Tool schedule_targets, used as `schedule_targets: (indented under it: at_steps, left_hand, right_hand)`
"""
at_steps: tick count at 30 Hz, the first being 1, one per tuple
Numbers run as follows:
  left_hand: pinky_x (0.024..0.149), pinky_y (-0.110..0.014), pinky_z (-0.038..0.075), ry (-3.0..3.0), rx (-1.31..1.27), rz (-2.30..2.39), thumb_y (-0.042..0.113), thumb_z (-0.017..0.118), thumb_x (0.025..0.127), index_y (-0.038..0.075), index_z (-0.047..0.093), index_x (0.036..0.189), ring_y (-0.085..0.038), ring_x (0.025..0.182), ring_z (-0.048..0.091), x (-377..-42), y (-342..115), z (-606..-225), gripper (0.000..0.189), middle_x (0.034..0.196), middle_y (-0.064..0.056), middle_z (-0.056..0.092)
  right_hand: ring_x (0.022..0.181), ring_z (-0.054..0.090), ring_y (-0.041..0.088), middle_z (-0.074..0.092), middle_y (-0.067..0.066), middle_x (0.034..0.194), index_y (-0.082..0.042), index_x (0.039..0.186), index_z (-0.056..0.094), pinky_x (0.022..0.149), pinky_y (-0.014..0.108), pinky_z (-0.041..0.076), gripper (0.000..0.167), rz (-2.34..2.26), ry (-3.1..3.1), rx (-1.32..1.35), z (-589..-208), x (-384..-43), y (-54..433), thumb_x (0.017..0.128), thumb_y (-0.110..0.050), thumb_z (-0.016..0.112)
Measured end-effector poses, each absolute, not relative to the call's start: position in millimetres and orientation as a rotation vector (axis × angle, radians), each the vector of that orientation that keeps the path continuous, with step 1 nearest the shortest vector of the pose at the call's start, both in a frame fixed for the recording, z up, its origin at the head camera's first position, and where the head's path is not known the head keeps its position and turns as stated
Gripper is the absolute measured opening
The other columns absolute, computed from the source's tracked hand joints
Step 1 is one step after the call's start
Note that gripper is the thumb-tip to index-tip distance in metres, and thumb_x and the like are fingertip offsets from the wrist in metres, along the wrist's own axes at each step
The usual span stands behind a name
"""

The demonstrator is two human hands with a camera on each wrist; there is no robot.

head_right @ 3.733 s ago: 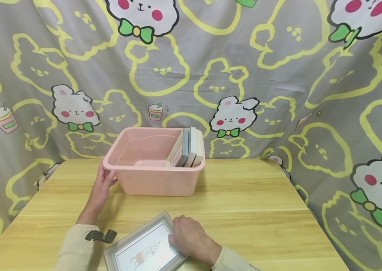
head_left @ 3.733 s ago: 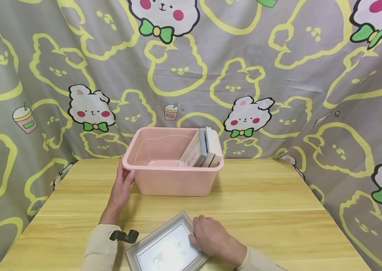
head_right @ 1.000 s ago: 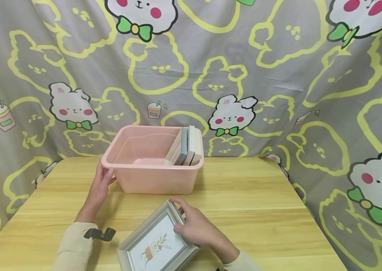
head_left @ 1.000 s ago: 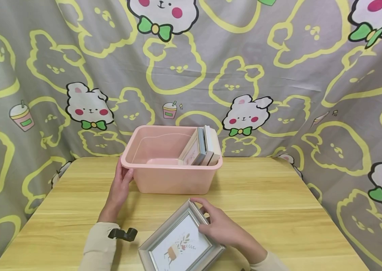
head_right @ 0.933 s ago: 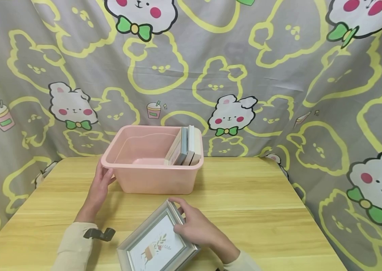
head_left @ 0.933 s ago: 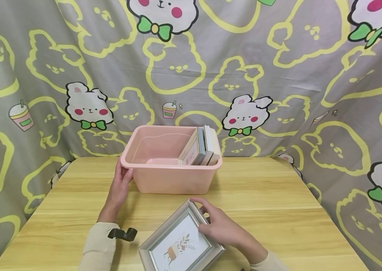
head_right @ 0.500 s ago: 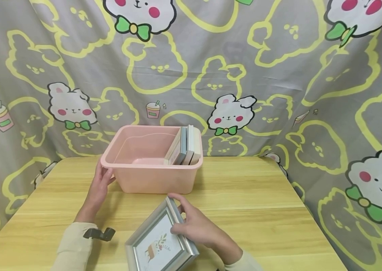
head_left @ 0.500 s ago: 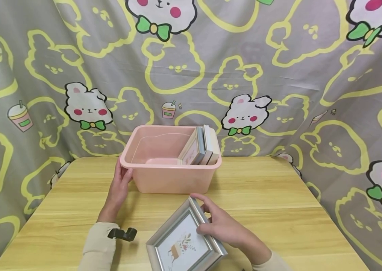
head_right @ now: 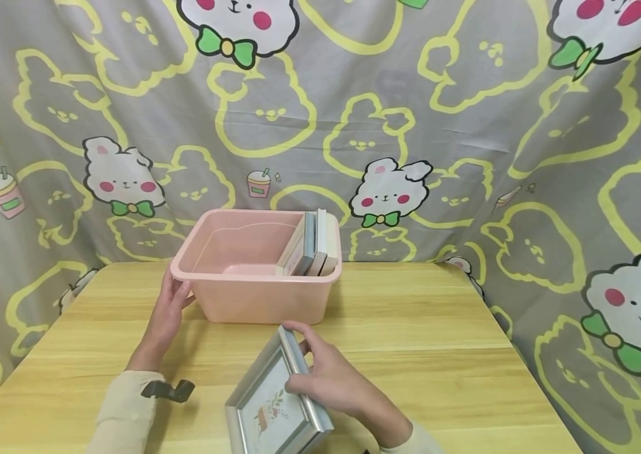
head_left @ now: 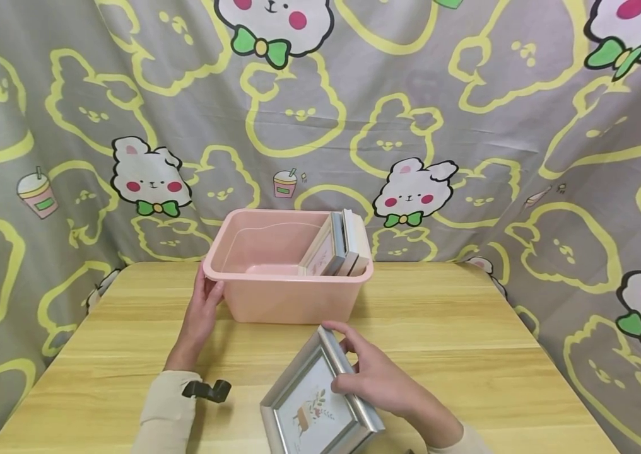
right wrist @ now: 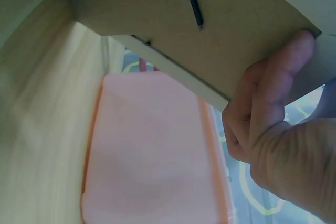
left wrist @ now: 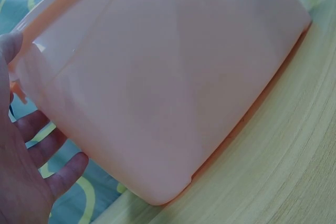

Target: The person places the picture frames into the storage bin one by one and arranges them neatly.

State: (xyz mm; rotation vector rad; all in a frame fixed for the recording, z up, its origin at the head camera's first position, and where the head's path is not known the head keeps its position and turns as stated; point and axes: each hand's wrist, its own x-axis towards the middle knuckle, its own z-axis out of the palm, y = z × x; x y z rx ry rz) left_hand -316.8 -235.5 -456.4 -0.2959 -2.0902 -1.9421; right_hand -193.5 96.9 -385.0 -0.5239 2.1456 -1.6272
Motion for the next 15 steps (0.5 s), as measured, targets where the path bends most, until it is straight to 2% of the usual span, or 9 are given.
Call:
schedule_targets:
  at_steps: [3,8,15]
  left_hand:
    - [0.096,-0.008,0.042,-2.094,-0.297,-1.944,0.026,0.039,0.105,0.030,0.007,0.156,-0.021,0.144,0.029,-317,-234,-455,0.061,0.161,-0.010,0.023]
    - [0.095,-0.007,0.042,-2.103,-0.288,-1.940,0.026,0.039,0.105,0.029,0.007,0.156,-0.003,0.138,0.032,-316,-233,-454,0.060,0.160,-0.010,0.023]
    - [0.095,-0.007,0.042,-2.118,-0.271,-1.926,0.028,0.039,0.105,0.031,0.007,0.156,-0.011,0.141,0.031,-314,-234,-454,0.060,0.161,-0.009,0.024]
  right_hand:
    - [0.072,0.067,0.024,0.045,0.018,0.110,-0.032,0.145,0.033,0.057,0.041,0.060,0.082,-1.622,2.172,-0.510,-380,-191,98,0.076,-0.002,0.063]
    - [0.070,0.067,0.023,0.045,0.017,0.110,-0.032,0.145,0.034,0.054,0.041,0.059,0.081,-1.607,2.204,-0.511,-374,-190,99,0.076,-0.003,0.065]
    - [0.070,0.068,0.022,0.045,0.018,0.112,-0.030,0.145,0.035,0.053,0.038,0.059,0.078,-1.554,2.245,-0.548,-366,-189,102,0.077,-0.005,0.065]
